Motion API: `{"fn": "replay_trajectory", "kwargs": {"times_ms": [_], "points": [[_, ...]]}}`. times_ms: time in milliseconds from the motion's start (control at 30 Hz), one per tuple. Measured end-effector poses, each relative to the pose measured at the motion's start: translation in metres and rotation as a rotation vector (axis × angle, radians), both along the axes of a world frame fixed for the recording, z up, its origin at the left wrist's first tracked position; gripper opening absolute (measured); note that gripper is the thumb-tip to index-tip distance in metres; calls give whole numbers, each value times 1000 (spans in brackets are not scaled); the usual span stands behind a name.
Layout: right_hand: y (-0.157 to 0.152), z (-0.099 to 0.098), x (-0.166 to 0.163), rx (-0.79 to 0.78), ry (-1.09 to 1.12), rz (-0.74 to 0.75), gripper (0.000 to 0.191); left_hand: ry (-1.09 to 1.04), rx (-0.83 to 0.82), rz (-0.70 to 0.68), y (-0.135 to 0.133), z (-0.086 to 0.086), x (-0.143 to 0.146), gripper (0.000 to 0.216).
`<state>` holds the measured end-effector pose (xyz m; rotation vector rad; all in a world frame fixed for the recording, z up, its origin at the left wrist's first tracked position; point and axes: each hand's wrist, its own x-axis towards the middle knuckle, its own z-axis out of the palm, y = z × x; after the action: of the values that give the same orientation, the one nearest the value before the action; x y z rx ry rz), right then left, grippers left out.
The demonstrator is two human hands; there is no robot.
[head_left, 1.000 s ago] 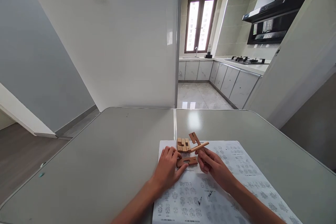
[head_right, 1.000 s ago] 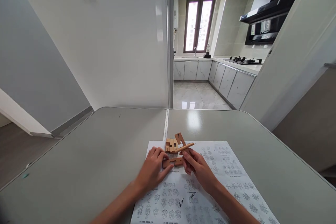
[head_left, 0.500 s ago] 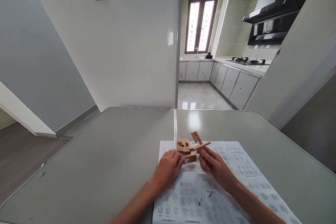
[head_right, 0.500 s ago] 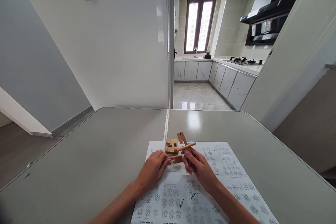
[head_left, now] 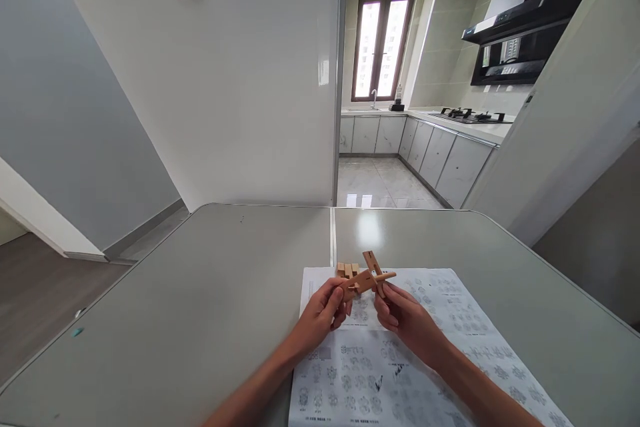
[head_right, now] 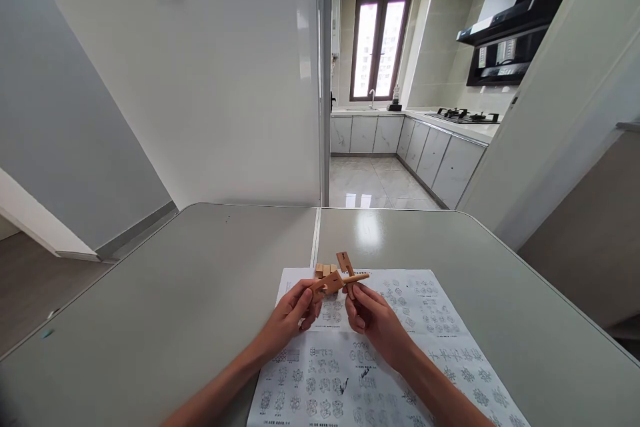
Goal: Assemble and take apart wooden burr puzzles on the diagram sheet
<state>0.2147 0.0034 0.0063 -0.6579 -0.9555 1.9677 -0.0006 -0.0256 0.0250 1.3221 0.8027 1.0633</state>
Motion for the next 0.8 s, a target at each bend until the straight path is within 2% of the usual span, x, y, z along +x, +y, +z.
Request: {"fn": "replay_trajectory", "kwargs": {"times_ms": [233,500,800], "points": [[-2,-5,-2,-1,-14,125,31,-40,-45,-83,-3,-1,1,44],[-4,-10,-2,-32,15,151,30,-92,-84,-76,-2,-4,1,46],[-11,-7,-1,66,-31,311,29,7,-105,-121,-8,5,2,45]]}}
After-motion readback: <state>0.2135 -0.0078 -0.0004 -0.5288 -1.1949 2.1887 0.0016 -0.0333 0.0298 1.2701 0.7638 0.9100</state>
